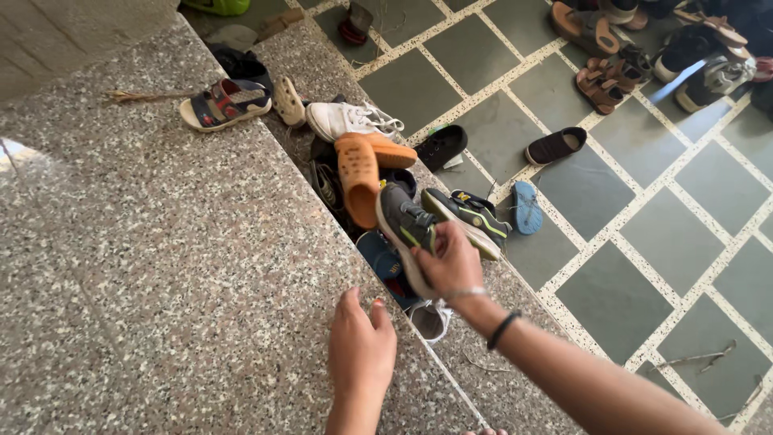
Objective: The person wipes the inside of a wooden cabinet with a cloth, then picks up various shoes from the floor and places them inside the cabinet one by one.
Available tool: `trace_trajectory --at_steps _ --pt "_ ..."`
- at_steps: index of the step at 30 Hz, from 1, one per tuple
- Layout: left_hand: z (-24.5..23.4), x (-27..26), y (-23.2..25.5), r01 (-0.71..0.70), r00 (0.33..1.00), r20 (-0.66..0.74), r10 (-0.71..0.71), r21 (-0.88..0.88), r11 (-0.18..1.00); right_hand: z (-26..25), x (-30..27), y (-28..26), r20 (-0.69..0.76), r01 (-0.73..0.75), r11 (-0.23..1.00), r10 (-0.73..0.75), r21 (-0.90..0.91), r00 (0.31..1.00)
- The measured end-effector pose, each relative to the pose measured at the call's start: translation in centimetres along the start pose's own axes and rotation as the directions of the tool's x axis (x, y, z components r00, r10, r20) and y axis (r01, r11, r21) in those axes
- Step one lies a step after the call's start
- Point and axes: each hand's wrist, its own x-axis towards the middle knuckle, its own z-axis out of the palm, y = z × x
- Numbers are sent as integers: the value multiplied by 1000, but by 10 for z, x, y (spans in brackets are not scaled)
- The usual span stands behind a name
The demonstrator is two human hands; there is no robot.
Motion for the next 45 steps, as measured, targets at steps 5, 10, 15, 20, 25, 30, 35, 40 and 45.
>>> trace_trajectory --at_steps 5,10,15,20,25,30,35,40,45 --pt "5 -10 -6 170 984 120 -134 -385 907 -15 -61 -43 -54 395 910 -404 -129 913" --pt "-1 -14 -21 281 959 106 -264 -504 817 -17 -90 -69 111 623 782 -617 -26 779" --pt "-8 -13 -32 151 984 -20 -175 -416 897 -17 -95 -80 201 722 688 -720 75 664" --pt "-11 -22 -12 -33 957 -291 16 -51 998 -17 -77 -68 134 683 721 -693 120 708" --pt "-13 -16 19 -222 935 -203 292 309 925 -14 -24 -18 -67 590 807 -590 -20 805" --pt "-9 -9 32 -256 961 11 276 410 875 -5 40 70 -178 353 880 -421 -319 889" --pt "-10 -9 27 -321 940 32 340 416 851 -6 93 142 -137 -17 877 -57 -481 989" --pt "-8 -9 23 -326 936 14 350 407 853 -9 104 150 -1 -124 835 146 -536 989" --pt "-9 -11 24 -328 936 12 351 385 863 -19 80 104 148 48 893 21 -448 989"
